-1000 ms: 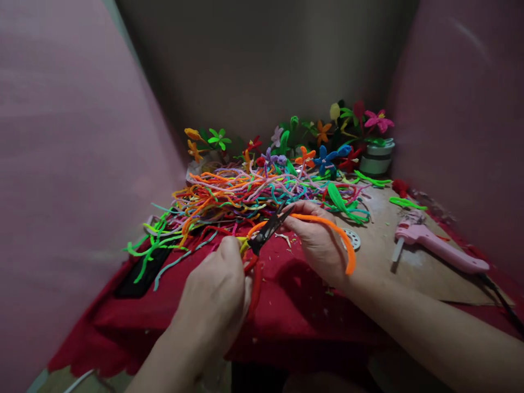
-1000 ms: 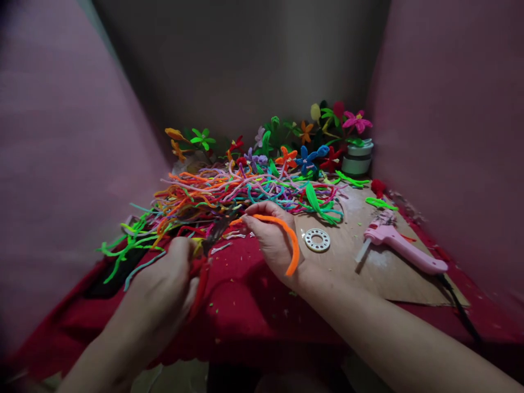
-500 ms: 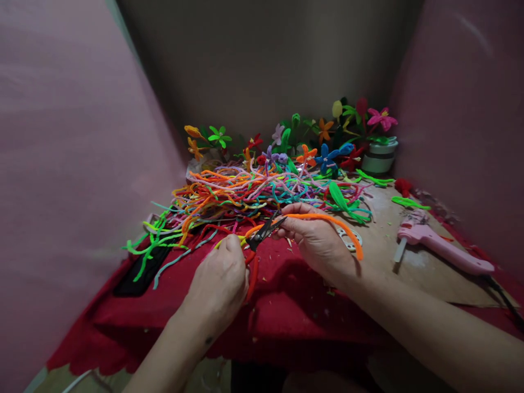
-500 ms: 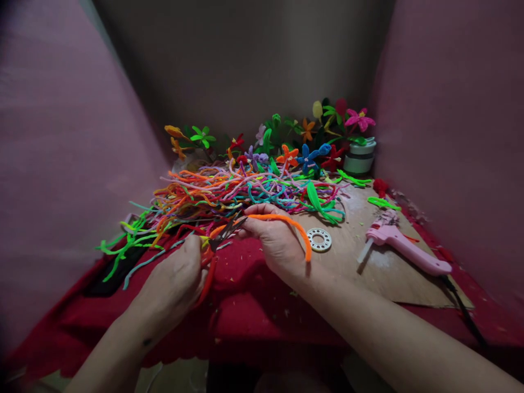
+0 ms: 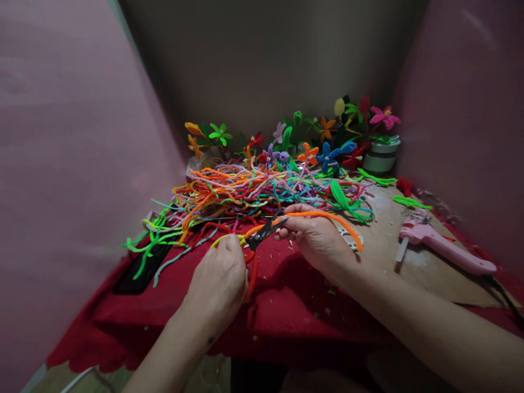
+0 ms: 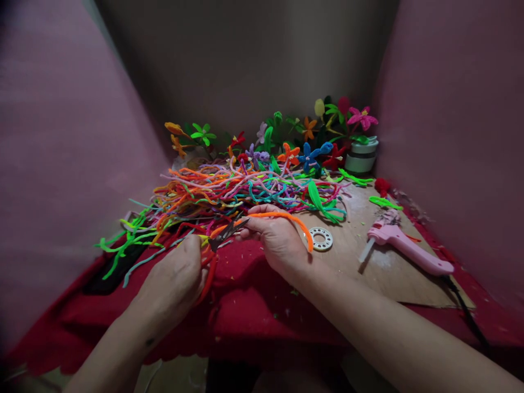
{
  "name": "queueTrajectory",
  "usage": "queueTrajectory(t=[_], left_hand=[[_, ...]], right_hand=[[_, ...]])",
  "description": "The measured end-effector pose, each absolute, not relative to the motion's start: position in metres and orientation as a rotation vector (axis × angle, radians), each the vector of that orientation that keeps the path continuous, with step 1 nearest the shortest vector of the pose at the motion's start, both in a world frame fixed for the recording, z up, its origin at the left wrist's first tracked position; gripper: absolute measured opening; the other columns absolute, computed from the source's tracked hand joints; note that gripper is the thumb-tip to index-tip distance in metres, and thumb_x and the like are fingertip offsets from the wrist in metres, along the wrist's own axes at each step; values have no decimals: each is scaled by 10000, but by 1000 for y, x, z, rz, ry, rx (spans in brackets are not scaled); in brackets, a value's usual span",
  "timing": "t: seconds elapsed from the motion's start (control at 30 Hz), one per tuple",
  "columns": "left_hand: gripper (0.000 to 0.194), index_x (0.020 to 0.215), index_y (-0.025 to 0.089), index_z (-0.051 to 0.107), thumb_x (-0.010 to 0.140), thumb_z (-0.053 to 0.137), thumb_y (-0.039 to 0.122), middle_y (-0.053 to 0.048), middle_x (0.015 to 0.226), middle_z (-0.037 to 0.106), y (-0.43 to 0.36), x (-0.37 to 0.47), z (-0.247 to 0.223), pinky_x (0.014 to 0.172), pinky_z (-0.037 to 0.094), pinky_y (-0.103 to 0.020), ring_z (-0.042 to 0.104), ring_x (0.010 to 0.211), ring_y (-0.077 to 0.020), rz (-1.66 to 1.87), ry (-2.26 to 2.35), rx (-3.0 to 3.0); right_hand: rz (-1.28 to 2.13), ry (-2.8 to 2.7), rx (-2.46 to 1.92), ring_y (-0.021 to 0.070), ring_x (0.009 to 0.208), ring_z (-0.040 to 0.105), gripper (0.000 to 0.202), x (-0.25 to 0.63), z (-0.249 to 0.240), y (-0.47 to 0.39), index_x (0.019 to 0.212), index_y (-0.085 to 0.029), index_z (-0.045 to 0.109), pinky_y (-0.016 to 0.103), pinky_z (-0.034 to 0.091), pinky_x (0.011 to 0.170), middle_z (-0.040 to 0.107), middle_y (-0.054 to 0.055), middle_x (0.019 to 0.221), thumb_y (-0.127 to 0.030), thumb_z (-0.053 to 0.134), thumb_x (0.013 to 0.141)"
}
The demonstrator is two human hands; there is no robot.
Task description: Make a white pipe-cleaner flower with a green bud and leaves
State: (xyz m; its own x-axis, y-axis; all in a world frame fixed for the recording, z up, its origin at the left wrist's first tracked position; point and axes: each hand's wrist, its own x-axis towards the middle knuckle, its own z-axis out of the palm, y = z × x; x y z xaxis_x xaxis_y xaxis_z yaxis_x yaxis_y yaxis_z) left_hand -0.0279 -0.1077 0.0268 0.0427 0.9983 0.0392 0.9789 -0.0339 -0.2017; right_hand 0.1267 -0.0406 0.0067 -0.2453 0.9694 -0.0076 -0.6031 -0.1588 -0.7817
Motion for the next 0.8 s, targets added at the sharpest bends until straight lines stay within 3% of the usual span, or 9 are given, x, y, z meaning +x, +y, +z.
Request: queueTrajectory(t=[0.57, 0.8], left_hand=[[119, 883, 167, 395, 849, 290, 122, -115, 817, 588, -106, -22, 19, 513, 365, -289, 626, 792, -269, 146, -2109, -2116], [79, 845, 208, 345, 805, 358, 142, -46, 677, 578, -102, -31, 20, 497, 334, -270, 623, 622, -229, -88, -2241, -2111]], right_hand=[[1685, -765, -664, 95, 445, 578, 219, 125, 6, -41, 693, -167, 531, 216, 450, 484, 564, -54, 561, -86, 668, 543], [1687, -809, -666, 104, 504, 601, 171, 126, 1, -37, 751, -139, 627, 224, 469, 505, 628, 1, 648, -143, 699, 596]])
